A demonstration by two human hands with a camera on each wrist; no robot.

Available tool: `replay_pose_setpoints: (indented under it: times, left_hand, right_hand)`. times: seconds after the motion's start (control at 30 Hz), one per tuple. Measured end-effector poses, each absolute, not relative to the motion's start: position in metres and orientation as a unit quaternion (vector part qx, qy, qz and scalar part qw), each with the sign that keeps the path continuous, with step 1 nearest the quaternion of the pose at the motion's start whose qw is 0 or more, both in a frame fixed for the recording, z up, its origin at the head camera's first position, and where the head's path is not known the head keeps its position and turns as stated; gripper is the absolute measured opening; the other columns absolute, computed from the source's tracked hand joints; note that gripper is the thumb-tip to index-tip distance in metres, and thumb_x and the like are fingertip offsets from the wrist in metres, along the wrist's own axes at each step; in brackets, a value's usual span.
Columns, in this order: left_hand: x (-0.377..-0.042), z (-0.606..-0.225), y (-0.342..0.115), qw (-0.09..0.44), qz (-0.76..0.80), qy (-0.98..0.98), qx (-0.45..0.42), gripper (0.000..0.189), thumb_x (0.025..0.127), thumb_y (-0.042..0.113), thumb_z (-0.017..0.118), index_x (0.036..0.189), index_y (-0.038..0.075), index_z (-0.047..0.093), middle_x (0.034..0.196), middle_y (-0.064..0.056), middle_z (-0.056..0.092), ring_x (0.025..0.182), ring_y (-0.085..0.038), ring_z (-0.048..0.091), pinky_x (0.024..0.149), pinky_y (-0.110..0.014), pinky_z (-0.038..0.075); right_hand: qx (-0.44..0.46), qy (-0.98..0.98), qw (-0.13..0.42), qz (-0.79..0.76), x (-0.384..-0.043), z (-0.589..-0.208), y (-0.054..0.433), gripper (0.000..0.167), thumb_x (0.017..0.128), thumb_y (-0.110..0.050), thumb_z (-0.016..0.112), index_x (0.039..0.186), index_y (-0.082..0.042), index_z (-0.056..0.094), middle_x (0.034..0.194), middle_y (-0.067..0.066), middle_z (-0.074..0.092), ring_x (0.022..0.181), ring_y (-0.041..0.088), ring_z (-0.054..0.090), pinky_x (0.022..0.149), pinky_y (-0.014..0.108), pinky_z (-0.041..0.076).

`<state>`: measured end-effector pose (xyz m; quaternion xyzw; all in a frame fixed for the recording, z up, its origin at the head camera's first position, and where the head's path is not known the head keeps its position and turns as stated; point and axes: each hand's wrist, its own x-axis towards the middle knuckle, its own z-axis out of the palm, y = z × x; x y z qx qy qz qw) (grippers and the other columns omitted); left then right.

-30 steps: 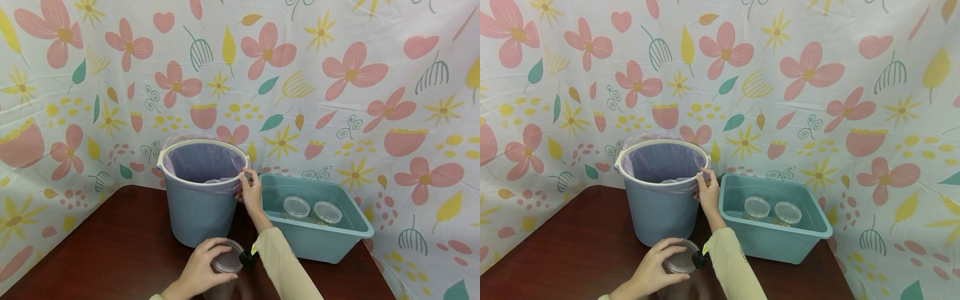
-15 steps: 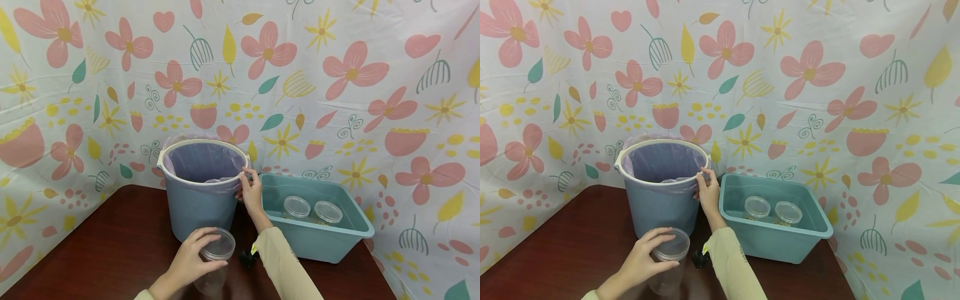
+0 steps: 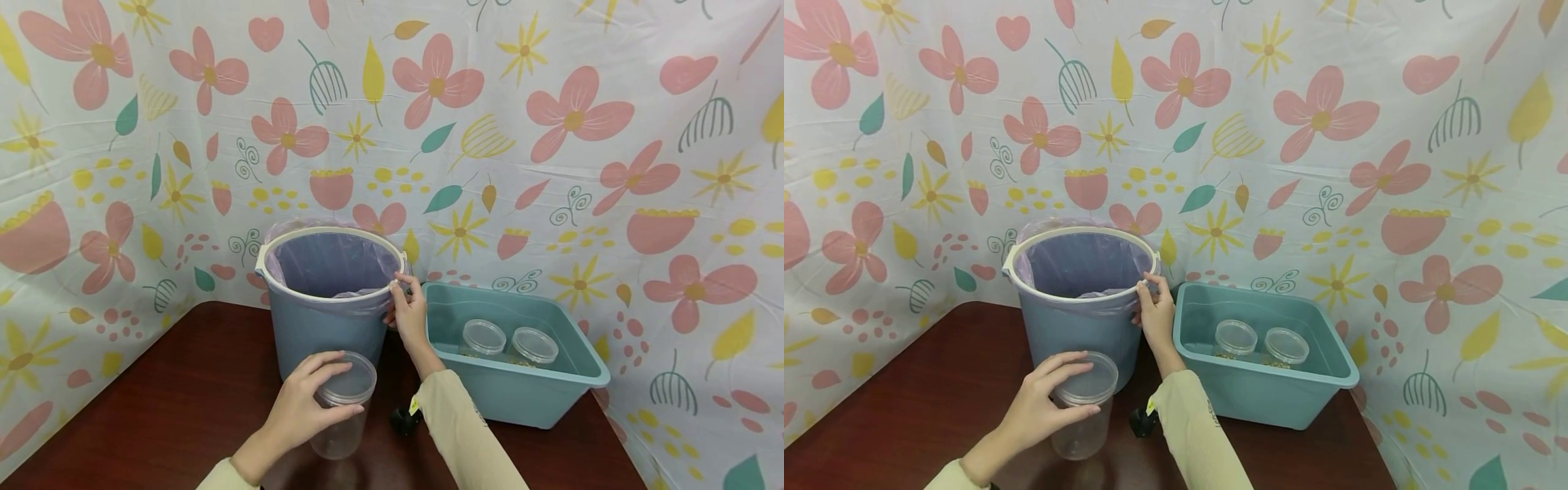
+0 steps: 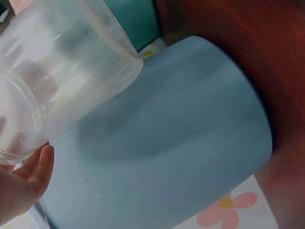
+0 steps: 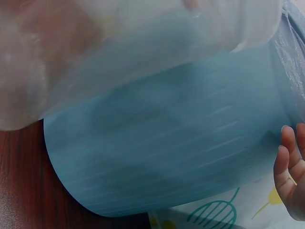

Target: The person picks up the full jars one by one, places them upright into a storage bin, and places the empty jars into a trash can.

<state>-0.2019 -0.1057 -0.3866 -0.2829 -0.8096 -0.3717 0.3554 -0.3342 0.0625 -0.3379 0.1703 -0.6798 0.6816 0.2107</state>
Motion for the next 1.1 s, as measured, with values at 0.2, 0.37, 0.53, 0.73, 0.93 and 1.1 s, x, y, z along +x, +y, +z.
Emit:
replay_pose_setpoints:
  times: [0.2, 0.37, 0.53, 0.73, 0.93, 1.1]
  left_hand:
    - [-0.202, -0.374, -0.111, 0.352, -0.380, -0.806, -0.285, 0.051, 0.061, 0.041, 0.080, 0.103, 0.014, 0.066, 0.115, 0.000, 0.056, 0.105, -0.015, 0.050, 0.079, -0.031, 0.046]
    - [-0.204, -0.364, -0.113, 0.364, -0.388, -0.792, -0.301, 0.051, 0.060, 0.034, 0.083, 0.102, 0.013, 0.067, 0.114, -0.001, 0.056, 0.104, -0.016, 0.052, 0.079, -0.030, 0.045]
    - [-0.206, -0.353, -0.116, 0.389, -0.396, -0.765, -0.326, 0.053, 0.055, 0.022, 0.086, 0.103, 0.009, 0.066, 0.112, -0.005, 0.057, 0.101, -0.023, 0.054, 0.079, -0.029, 0.045]
    - [-0.206, -0.340, -0.117, 0.384, -0.410, -0.753, -0.343, 0.052, 0.057, 0.022, 0.085, 0.102, 0.004, 0.066, 0.112, -0.010, 0.058, 0.102, -0.025, 0.054, 0.082, -0.024, 0.043]
    - [-0.206, -0.329, -0.120, 0.372, -0.417, -0.755, -0.343, 0.051, 0.062, 0.029, 0.082, 0.103, 0.002, 0.066, 0.113, -0.010, 0.058, 0.105, -0.023, 0.053, 0.085, -0.024, 0.041]
    - [-0.207, -0.321, -0.120, 0.392, -0.415, -0.741, -0.353, 0.050, 0.063, 0.029, 0.082, 0.101, 0.001, 0.066, 0.111, -0.013, 0.058, 0.102, -0.026, 0.054, 0.086, -0.023, 0.040]
  right_hand:
    - [0.167, -0.682, 0.211, 0.680, -0.334, -0.338, 0.062, 0.025, 0.092, -0.019, 0.049, 0.115, -0.010, 0.054, 0.049, 0.008, 0.047, 0.033, 0.014, 0.046, 0.034, 0.028, 0.039]
    - [0.166, -0.685, 0.210, 0.678, -0.334, -0.338, 0.063, 0.024, 0.092, -0.018, 0.049, 0.115, -0.010, 0.054, 0.050, 0.008, 0.047, 0.033, 0.016, 0.047, 0.035, 0.033, 0.040]
    - [0.168, -0.683, 0.209, 0.679, -0.335, -0.338, 0.063, 0.025, 0.092, -0.019, 0.050, 0.115, -0.009, 0.054, 0.052, 0.015, 0.049, 0.034, 0.021, 0.047, 0.035, 0.034, 0.041]
    - [0.167, -0.680, 0.212, 0.681, -0.334, -0.337, 0.063, 0.027, 0.092, -0.018, 0.050, 0.115, -0.006, 0.053, 0.050, 0.013, 0.048, 0.033, 0.020, 0.047, 0.034, 0.029, 0.039]
    - [0.165, -0.677, 0.215, 0.685, -0.334, -0.337, 0.062, 0.025, 0.091, -0.016, 0.050, 0.114, -0.007, 0.054, 0.049, 0.010, 0.047, 0.032, 0.017, 0.046, 0.033, 0.023, 0.037]
    - [0.163, -0.676, 0.214, 0.686, -0.334, -0.337, 0.062, 0.024, 0.091, -0.017, 0.050, 0.113, -0.009, 0.055, 0.050, 0.015, 0.047, 0.034, 0.024, 0.047, 0.033, 0.024, 0.037]
